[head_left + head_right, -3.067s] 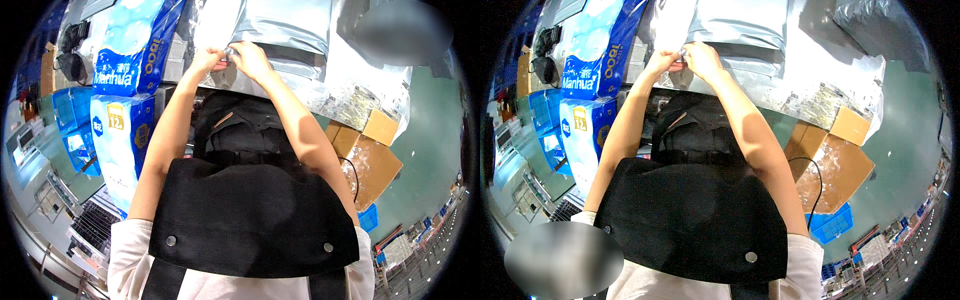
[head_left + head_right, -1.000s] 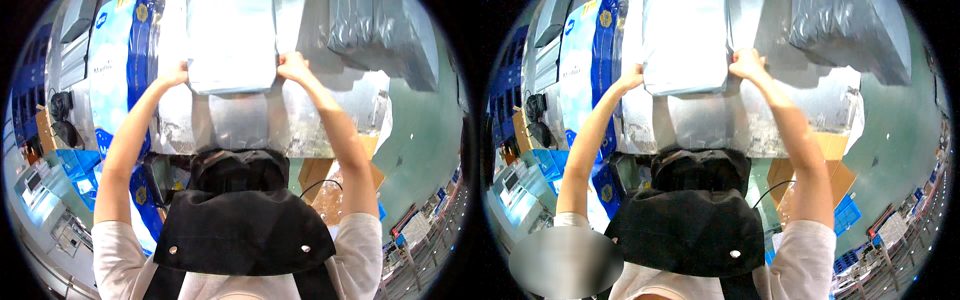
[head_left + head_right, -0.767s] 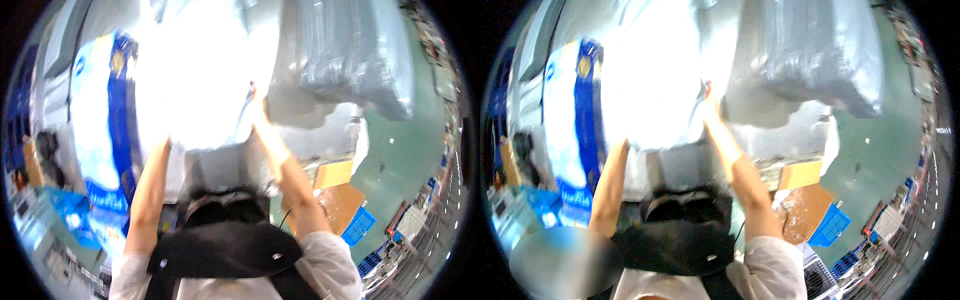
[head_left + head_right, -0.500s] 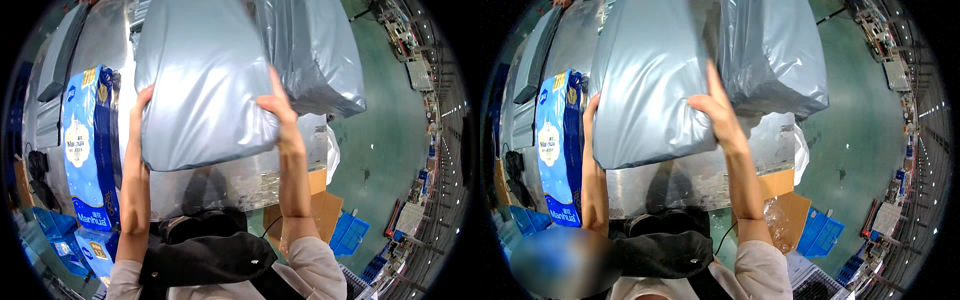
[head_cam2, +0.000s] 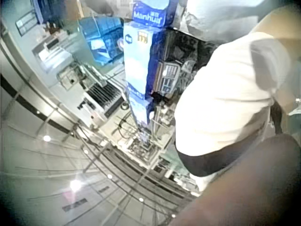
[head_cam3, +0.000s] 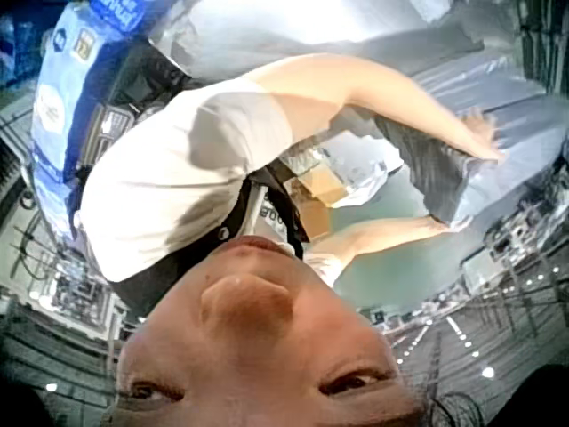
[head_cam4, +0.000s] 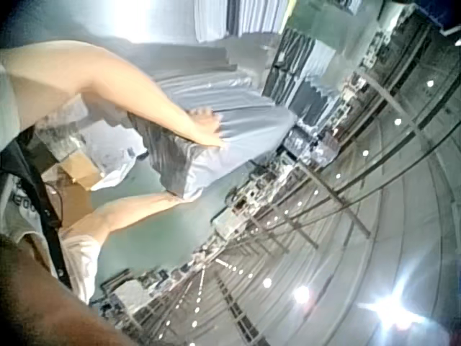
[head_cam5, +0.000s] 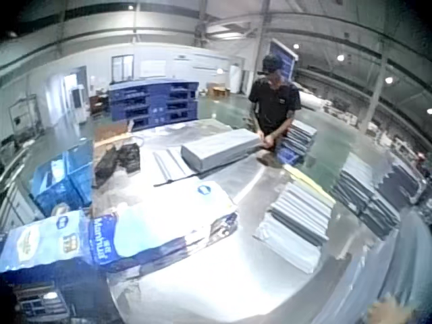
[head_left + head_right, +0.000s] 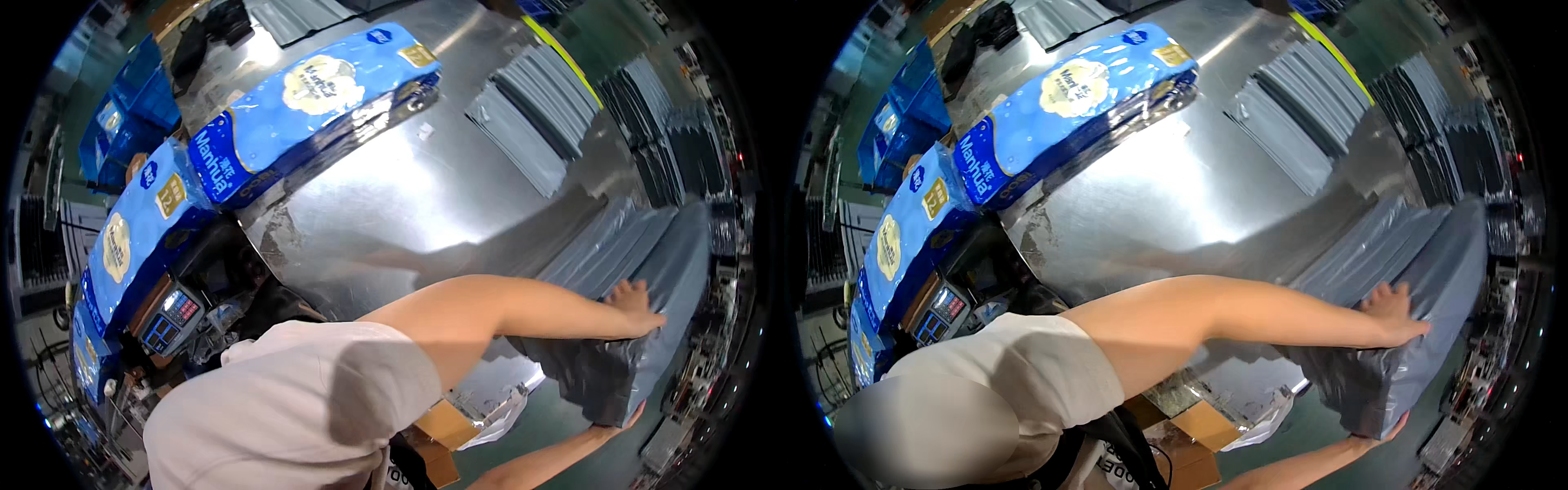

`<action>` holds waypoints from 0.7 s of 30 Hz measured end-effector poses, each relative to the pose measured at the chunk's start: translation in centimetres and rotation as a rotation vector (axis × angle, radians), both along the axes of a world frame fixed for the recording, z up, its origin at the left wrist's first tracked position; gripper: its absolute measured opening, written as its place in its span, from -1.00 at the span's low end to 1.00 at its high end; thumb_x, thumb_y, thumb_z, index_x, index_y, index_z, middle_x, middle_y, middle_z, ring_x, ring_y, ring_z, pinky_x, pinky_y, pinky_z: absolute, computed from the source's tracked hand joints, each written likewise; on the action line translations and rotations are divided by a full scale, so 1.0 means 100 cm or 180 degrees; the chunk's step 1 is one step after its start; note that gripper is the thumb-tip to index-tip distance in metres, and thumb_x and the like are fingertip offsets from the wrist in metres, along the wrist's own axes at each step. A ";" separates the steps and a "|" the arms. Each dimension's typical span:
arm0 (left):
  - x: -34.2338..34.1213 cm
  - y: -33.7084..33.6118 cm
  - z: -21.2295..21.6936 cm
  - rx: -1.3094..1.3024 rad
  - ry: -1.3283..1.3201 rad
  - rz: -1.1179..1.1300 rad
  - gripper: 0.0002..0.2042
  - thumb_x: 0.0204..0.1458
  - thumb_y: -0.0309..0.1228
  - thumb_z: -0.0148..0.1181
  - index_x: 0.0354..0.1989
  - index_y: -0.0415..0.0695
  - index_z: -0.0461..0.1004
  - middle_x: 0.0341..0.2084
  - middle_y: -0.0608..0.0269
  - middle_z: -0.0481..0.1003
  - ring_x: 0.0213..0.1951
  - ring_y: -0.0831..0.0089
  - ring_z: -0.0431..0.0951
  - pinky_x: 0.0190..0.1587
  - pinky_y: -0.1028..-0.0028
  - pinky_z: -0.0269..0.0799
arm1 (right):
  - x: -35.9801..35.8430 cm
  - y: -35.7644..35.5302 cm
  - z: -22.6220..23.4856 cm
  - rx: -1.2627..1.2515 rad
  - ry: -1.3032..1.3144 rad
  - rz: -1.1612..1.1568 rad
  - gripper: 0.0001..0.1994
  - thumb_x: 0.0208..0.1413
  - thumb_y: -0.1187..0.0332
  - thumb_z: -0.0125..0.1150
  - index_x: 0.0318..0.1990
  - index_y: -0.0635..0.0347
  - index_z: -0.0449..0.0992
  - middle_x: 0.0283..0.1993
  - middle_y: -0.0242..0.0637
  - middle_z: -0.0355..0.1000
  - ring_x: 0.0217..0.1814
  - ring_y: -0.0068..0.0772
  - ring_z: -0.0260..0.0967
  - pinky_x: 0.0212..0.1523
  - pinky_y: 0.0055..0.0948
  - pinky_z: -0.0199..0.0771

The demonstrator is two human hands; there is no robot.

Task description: The person packs large plastic-wrapped bundles of toilet paper into grey shipping bags, seals the bags by hand, and places the finished packages into a pile.

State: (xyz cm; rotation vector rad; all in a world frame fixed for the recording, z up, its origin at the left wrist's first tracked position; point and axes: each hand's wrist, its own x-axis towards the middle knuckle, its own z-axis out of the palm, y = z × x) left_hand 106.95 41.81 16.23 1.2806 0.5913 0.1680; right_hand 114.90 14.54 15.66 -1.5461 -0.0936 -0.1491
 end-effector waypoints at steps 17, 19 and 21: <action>-0.495 0.423 -0.293 0.0839 0.2435 0.0653 -0.71 -0.17 -0.29 0.00 -0.62 -0.31 0.48 -0.71 0.07 0.44 -0.63 0.30 0.46 -0.57 0.41 0.36 | -0.331 0.379 -0.320 -0.2163 0.0103 0.2624 -0.63 0.11 0.32 -0.10 0.01 0.40 0.19 -0.15 0.02 0.33 -0.13 -0.16 0.31 -0.09 -0.35 0.27; -0.464 0.369 -0.321 0.0950 0.2602 0.1578 -0.68 -0.15 -0.24 0.05 -0.64 -0.30 0.49 -0.76 0.16 0.43 -0.60 0.35 0.48 -0.46 0.42 0.40 | -0.327 0.424 -0.346 -0.1682 0.0163 0.2338 -0.62 0.12 0.31 -0.10 0.03 0.39 0.16 -0.11 -0.01 0.30 -0.16 -0.20 0.31 -0.11 -0.37 0.28; -0.426 0.317 -0.347 0.0966 0.1838 0.2582 -0.67 -0.07 -0.20 0.02 -0.39 -0.27 0.49 -0.48 0.20 0.49 -0.37 0.40 0.49 -0.24 0.44 0.37 | -0.306 0.414 -0.368 -0.1215 0.0843 0.2108 -0.58 0.15 0.26 -0.13 0.06 0.37 0.14 -0.04 -0.02 0.25 -0.12 -0.22 0.29 -0.09 -0.39 0.27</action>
